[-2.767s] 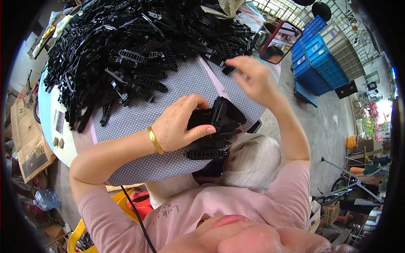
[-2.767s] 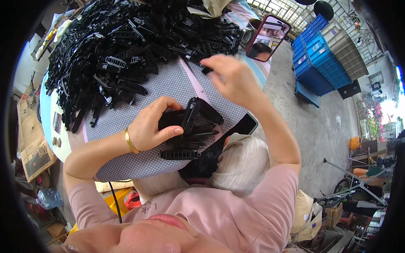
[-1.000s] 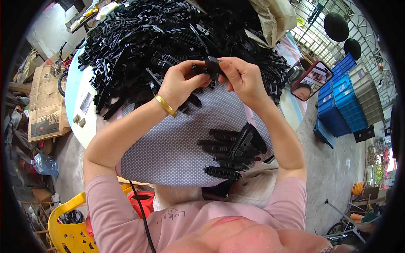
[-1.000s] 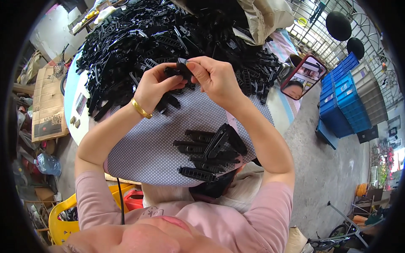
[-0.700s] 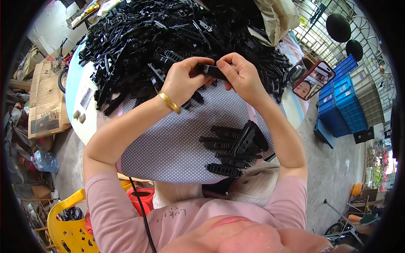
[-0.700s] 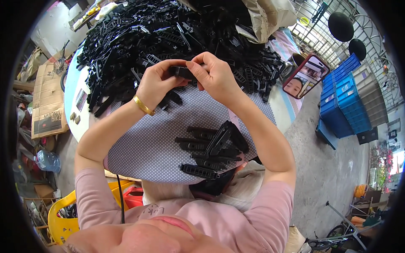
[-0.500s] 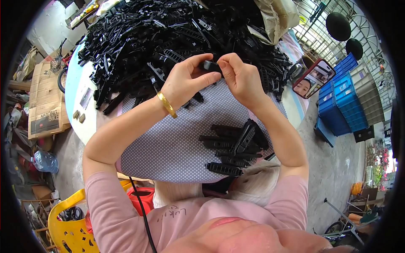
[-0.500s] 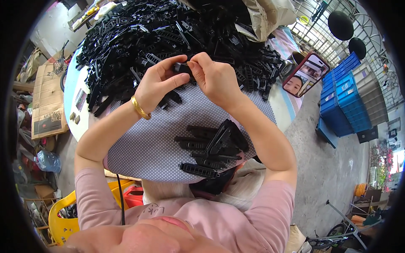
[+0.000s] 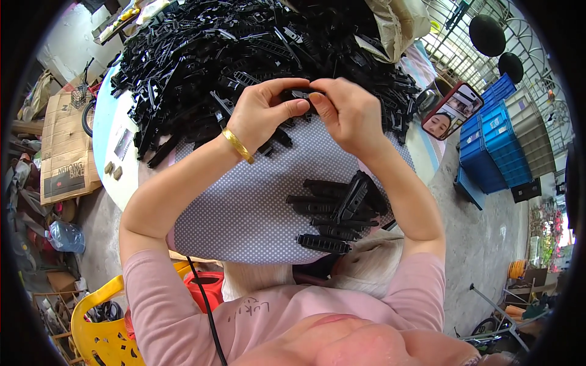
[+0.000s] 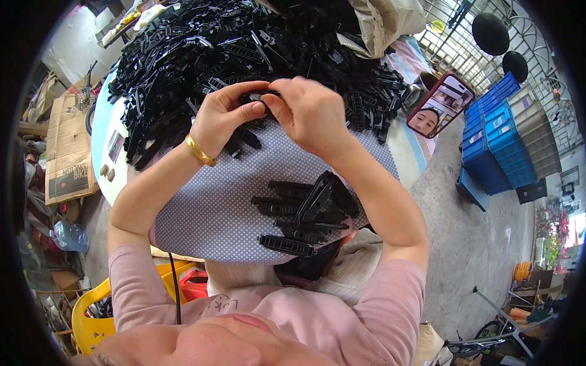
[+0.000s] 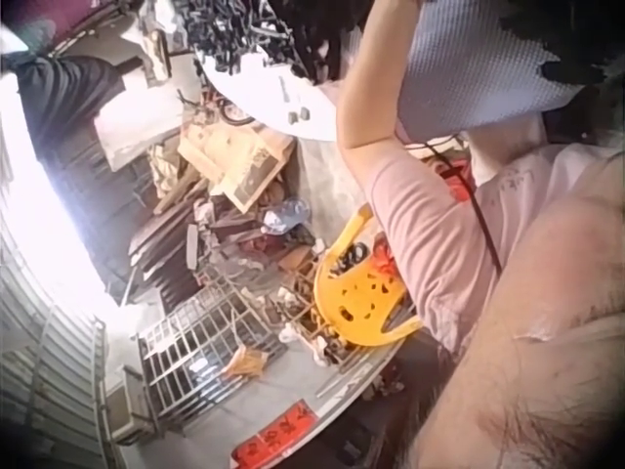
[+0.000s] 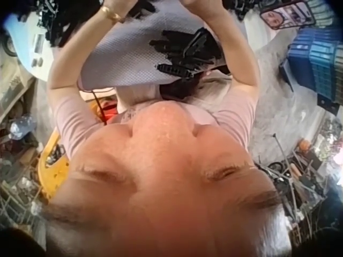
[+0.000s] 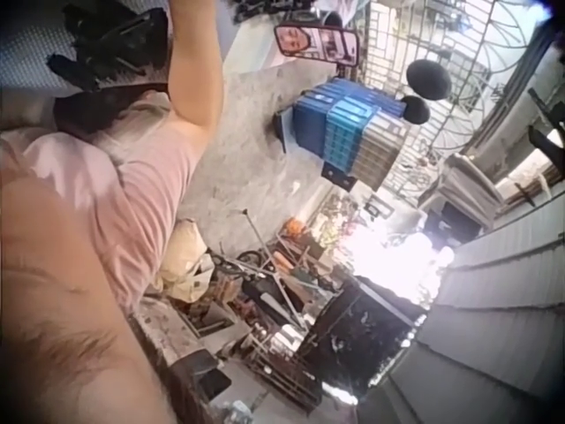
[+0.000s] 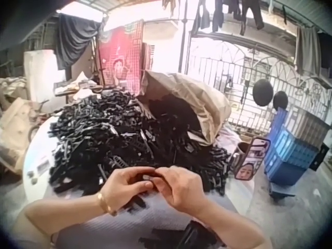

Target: Assembling and organizing black plastic clips on a workspace.

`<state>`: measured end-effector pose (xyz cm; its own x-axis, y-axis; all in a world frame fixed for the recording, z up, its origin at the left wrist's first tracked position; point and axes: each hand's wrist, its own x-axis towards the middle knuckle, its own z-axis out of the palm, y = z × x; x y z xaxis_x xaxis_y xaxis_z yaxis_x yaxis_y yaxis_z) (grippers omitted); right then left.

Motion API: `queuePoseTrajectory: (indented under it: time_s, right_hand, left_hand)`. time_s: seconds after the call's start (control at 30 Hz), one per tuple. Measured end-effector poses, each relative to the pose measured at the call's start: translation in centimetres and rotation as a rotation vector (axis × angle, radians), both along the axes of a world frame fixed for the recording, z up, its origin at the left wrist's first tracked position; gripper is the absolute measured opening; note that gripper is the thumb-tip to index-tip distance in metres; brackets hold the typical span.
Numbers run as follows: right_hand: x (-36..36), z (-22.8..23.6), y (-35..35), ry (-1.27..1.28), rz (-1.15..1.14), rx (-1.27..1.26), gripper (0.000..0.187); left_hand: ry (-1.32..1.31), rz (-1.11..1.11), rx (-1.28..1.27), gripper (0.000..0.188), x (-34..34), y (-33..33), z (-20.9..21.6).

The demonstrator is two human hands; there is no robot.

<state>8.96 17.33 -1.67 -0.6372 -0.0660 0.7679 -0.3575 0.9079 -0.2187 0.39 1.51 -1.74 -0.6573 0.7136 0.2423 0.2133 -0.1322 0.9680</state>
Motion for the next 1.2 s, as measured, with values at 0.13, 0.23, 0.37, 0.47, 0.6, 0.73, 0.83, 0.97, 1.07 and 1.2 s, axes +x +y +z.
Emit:
queuePoseTrajectory:
  time_s: [0.13, 0.23, 0.37, 0.47, 0.6, 0.73, 0.83, 0.97, 1.07, 1.2]
  right_hand:
    - [0.0, 1.5, 2.0, 0.119, -0.055, 0.083, 0.046]
    - [-0.1, 1.1, 2.2, -0.451, 0.278, -0.403, 0.050]
    - [-0.2, 1.0, 2.2, -0.488, 0.247, -0.339, 0.054]
    - [0.1, 1.1, 2.0, -0.456, 0.206, -0.338, 0.049]
    - [0.2, 0.8, 1.6, -0.336, 0.195, -0.335, 0.035]
    - [0.2, 0.5, 1.8, -0.372, 0.214, -0.404, 0.030]
    - [-0.3, 1.0, 3.1, -0.672, 0.388, -0.617, 0.028]
    - [-1.4, 1.0, 7.0, -0.310, 0.190, -0.694, 0.022]
    - [-3.4, -1.0, 10.1, -0.119, -0.197, -0.400, 0.022]
    - [-5.3, -1.7, 10.8, 0.003, -0.349, 0.009, 0.025]
  left_hand:
    - [0.083, -0.068, 0.039, 0.038, -0.2, -0.1, 0.8]
    - [0.184, -0.017, -0.020, 0.036, -1.1, -0.4, 1.0]
    - [0.377, 0.066, -0.220, 0.036, -1.0, -0.4, 1.5]
    - [0.415, 0.056, -0.198, 0.033, -0.9, -0.2, 1.4]
    - [0.485, 0.065, -0.045, 0.029, -1.3, -0.3, 0.9]
    - [0.359, -0.008, -0.057, 0.030, -1.4, -0.3, 1.4]
    - [0.243, -0.051, -0.104, 0.030, -0.6, -0.6, 1.7]
    - [0.235, -0.153, -0.235, 0.027, 2.3, 0.2, 0.0]
    - [0.493, -0.368, -0.319, 0.029, 3.4, 0.4, -0.9]
    - [0.784, -0.465, -0.266, 0.028, 3.7, 0.0, -1.8]
